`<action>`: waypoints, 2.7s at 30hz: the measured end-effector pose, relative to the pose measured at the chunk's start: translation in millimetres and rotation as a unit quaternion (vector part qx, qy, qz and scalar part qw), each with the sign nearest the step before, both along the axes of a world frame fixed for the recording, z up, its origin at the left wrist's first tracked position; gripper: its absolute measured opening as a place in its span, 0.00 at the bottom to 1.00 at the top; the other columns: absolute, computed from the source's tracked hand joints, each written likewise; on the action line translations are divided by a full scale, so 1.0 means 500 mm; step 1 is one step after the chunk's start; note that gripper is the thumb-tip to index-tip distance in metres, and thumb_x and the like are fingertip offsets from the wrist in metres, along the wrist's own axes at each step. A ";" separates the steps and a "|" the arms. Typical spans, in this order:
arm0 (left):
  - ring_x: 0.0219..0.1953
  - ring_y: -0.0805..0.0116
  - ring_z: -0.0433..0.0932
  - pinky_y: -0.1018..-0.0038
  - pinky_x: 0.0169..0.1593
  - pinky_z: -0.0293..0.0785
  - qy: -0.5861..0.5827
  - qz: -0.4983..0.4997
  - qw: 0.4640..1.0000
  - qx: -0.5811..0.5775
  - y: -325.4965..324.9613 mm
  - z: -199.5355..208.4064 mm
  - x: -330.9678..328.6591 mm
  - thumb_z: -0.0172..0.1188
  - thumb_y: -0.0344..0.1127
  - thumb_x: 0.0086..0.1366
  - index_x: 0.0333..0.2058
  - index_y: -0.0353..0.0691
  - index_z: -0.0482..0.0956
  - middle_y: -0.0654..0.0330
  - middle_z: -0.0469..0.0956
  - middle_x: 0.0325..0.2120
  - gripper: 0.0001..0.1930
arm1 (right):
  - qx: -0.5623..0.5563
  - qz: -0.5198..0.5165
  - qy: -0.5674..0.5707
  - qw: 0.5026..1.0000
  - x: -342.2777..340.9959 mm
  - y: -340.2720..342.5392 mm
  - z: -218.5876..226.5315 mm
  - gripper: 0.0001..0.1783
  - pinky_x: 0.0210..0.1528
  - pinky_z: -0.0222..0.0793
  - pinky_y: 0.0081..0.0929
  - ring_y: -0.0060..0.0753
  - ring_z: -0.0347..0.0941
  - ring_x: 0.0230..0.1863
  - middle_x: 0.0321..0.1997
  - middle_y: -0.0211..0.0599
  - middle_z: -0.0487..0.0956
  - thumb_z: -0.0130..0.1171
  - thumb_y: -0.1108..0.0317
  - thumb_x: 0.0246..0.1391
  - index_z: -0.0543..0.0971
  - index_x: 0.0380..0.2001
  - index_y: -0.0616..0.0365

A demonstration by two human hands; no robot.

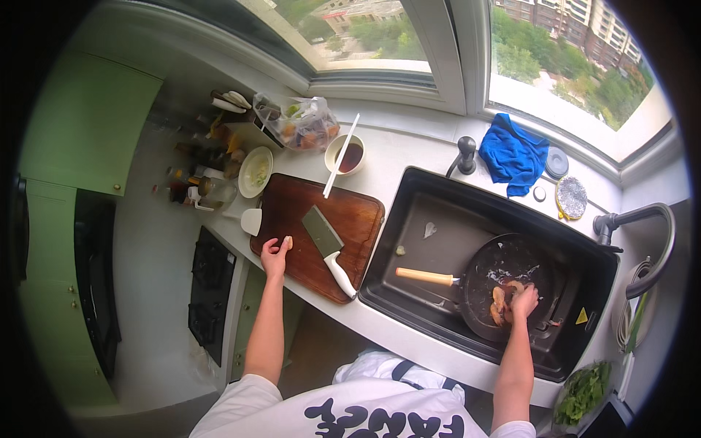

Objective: The person stands at a kitchen sink and peels shrimp one by one, removing the shells and rinsing the peeled shrimp under running water. The peeled shrimp are placed into a pan in the sink, and the shells are discarded into the sink drain.

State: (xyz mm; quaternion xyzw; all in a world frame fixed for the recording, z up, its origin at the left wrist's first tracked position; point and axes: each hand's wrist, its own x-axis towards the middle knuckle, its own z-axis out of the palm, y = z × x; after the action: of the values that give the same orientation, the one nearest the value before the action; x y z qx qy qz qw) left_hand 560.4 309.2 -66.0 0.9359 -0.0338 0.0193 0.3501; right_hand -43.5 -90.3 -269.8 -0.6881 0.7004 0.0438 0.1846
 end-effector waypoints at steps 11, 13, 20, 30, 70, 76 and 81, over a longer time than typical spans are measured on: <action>0.28 0.76 0.69 0.77 0.33 0.69 -0.048 -0.281 0.947 -0.149 -0.301 0.195 -0.391 0.61 0.27 0.70 0.47 0.38 0.80 0.63 0.74 0.36 0.09 | -0.056 -0.171 -0.380 0.907 -0.093 0.006 0.018 0.15 0.29 0.69 0.23 0.21 0.72 0.25 0.25 0.27 0.77 0.68 0.58 0.65 0.77 0.34 0.57; 0.26 0.72 0.73 0.75 0.33 0.72 0.067 -0.423 0.890 -0.158 -0.408 0.178 -0.547 0.63 0.26 0.67 0.45 0.40 0.82 0.60 0.76 0.38 0.09 | 0.005 -0.223 -0.423 0.878 -0.123 0.026 0.019 0.12 0.28 0.71 0.19 0.21 0.74 0.25 0.29 0.30 0.79 0.65 0.61 0.68 0.77 0.37 0.58; 0.58 0.55 0.76 0.59 0.62 0.71 -0.040 -0.750 0.655 -0.077 -0.612 0.058 -0.874 0.71 0.35 0.59 0.54 0.47 0.82 0.61 0.79 0.57 0.23 | 0.247 -0.300 -0.629 0.673 -0.098 0.077 0.313 0.18 0.30 0.75 0.20 0.28 0.83 0.34 0.42 0.42 0.82 0.65 0.64 0.67 0.71 0.53 0.58; 0.38 0.55 0.81 0.64 0.45 0.77 0.099 -0.762 0.639 -0.025 -0.704 0.066 -0.988 0.69 0.40 0.64 0.46 0.44 0.84 0.58 0.82 0.35 0.14 | 0.106 -0.028 -0.618 0.779 -0.208 0.081 0.417 0.13 0.51 0.76 0.24 0.22 0.80 0.47 0.47 0.35 0.83 0.60 0.66 0.70 0.79 0.52 0.62; 0.37 0.73 0.85 0.75 0.46 0.83 0.630 -0.543 0.548 -0.089 -0.841 -0.030 -1.144 0.64 0.21 0.62 0.43 0.33 0.82 0.59 0.85 0.37 0.10 | 0.146 -0.304 -0.725 0.600 -0.310 0.049 0.410 0.11 0.44 0.83 0.24 0.25 0.84 0.38 0.40 0.36 0.85 0.60 0.67 0.70 0.80 0.47 0.64; 0.37 0.75 0.84 0.76 0.46 0.82 0.611 -0.588 0.528 -0.050 -0.894 -0.012 -1.086 0.64 0.22 0.62 0.43 0.33 0.82 0.61 0.85 0.35 0.10 | 0.226 -0.350 -0.786 0.457 -0.317 0.054 0.414 0.16 0.38 0.82 0.19 0.17 0.79 0.34 0.36 0.28 0.81 0.59 0.60 0.72 0.80 0.53 0.61; 0.36 0.76 0.83 0.78 0.44 0.81 0.458 -0.641 0.614 -0.040 -0.908 -0.076 -1.129 0.64 0.25 0.64 0.48 0.32 0.83 0.62 0.85 0.34 0.14 | 0.213 -0.382 -0.814 0.383 -0.337 0.074 0.434 0.22 0.34 0.75 0.16 0.15 0.74 0.32 0.35 0.23 0.76 0.54 0.56 0.74 0.77 0.60 0.61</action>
State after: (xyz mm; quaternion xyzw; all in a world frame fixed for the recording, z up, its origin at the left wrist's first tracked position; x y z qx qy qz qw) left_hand -4.2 -144.9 -104.1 0.5481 -0.4593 -0.6401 0.2807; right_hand -211.9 -53.2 -53.0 0.0071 0.3717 -0.4647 0.8036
